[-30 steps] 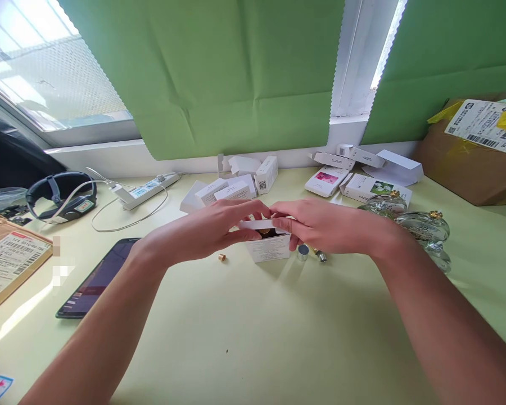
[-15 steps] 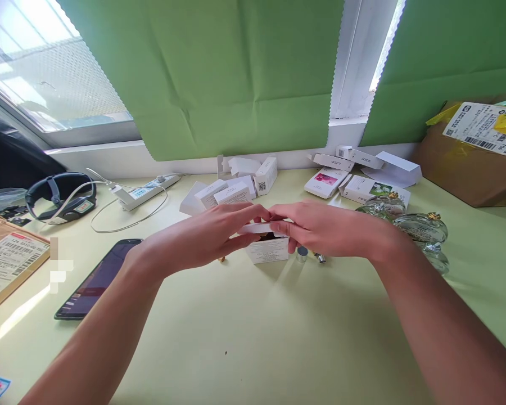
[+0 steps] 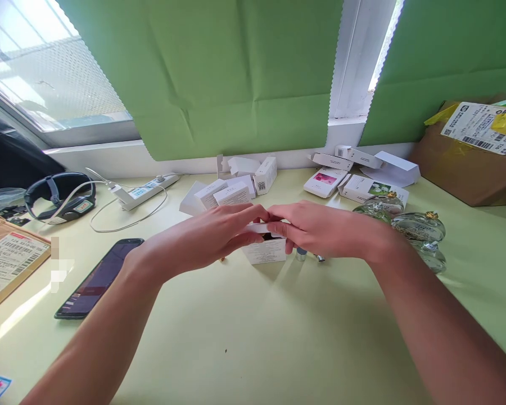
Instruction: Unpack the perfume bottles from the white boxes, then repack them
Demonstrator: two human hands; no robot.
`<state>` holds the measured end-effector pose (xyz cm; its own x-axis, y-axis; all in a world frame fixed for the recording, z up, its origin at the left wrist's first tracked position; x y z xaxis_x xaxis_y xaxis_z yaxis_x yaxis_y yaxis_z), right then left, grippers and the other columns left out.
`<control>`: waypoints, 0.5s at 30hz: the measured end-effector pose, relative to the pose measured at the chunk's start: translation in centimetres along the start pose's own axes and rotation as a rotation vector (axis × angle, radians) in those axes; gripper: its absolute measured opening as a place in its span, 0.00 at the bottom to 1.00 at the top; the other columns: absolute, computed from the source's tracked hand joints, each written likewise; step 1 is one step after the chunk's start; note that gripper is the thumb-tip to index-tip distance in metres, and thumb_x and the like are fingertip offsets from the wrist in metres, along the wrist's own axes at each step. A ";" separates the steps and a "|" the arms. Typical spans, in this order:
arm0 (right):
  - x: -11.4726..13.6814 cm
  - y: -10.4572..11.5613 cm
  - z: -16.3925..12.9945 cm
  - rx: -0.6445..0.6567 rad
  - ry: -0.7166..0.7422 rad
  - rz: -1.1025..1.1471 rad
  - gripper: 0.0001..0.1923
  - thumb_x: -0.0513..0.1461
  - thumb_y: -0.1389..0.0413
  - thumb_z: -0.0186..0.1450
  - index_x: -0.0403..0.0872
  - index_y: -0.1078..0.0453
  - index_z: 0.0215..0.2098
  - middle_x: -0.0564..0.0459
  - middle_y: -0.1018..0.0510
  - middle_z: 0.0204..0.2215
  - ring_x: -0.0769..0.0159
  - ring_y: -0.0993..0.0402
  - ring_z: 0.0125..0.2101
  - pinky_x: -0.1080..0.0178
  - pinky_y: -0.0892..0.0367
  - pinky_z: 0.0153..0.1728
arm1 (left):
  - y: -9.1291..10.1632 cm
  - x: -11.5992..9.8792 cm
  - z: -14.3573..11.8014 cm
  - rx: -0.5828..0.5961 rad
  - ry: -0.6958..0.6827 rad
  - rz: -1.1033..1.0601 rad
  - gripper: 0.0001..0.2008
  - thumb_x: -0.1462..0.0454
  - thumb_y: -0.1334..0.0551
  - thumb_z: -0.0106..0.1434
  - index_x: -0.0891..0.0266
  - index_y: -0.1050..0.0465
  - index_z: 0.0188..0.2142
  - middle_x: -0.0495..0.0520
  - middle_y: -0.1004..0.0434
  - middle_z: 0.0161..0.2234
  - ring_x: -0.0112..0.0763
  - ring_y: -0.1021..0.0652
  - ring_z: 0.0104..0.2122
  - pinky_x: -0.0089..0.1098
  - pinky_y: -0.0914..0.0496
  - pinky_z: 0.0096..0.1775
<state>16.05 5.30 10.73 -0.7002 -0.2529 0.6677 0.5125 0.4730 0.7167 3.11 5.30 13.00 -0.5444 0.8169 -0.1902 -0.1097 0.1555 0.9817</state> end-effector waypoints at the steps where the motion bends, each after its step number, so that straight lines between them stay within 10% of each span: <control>1: 0.0 0.0 0.0 -0.001 -0.001 0.004 0.20 0.55 0.50 0.65 0.53 0.26 0.45 0.51 0.18 0.33 0.59 0.24 0.30 0.62 0.34 0.28 | 0.0 0.0 0.0 0.000 0.003 0.007 0.07 0.60 0.51 0.73 0.59 0.38 0.43 0.53 0.27 0.41 0.29 0.26 0.34 0.30 0.38 0.32; 15: -0.1 -0.2 0.1 0.008 0.008 -0.013 0.18 0.53 0.49 0.65 0.54 0.28 0.47 0.52 0.18 0.36 0.60 0.24 0.31 0.63 0.34 0.29 | 0.0 -0.3 0.1 -0.009 -0.001 0.074 0.07 0.63 0.52 0.73 0.59 0.38 0.42 0.52 0.27 0.38 0.28 0.26 0.31 0.30 0.39 0.30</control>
<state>16.02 5.33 10.50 -0.7028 -0.2655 0.6600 0.4996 0.4762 0.7236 3.37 5.09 13.03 -0.5508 0.8264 -0.1169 -0.0769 0.0892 0.9930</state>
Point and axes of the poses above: each hand's wrist, its own z-axis towards the middle knuckle, its own y-axis out of the back of the hand, x = y × z, the point moved 7 cm from there along z, towards the middle knuckle
